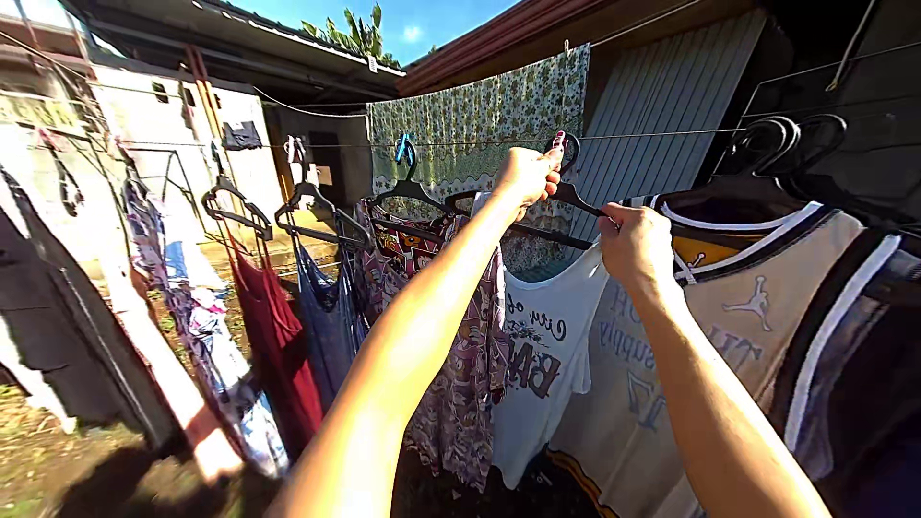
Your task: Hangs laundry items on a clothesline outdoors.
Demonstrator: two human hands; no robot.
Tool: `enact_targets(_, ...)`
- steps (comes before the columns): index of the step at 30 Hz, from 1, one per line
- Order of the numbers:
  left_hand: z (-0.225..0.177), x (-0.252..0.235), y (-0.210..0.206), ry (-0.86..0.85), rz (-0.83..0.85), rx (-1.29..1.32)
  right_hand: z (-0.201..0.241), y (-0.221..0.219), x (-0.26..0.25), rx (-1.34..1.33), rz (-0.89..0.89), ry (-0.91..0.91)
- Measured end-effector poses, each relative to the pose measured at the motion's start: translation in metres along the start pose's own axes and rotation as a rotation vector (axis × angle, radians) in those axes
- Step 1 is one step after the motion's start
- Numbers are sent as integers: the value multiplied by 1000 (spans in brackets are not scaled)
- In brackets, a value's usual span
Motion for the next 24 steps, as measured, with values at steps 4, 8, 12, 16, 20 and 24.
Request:
enact_targets(4, 5, -5, 1, 6, -47, 25, 0, -7, 0, -15, 21, 6)
enact_targets(8, 4, -5, 3, 31, -72, 37, 2, -10, 1, -26, 33, 7)
enact_targets(12, 1, -9, 0, -7, -133, -32, 2, -14, 4, -29, 60, 16)
enact_targets(16, -7, 17, 4, -76, -191, -109, -10, 4, 16, -179, -115, 92)
enact_targets(20, -26, 103, -35, -591, -92, -290, -43, 48, 45, -698, -326, 97)
enact_targets(24, -9, 173, -98, -718, 241, -269, -42, 49, 62, -1188, -164, -78)
Point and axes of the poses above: each hand's wrist, its own x-axis away from the middle knuckle, its own y-axis out of the back of the hand, z = x × y, the point moved 10 cm from there along -x, towards the middle knuckle, and after that the axes turned 9 degrees about x, right-handed, at the moved point
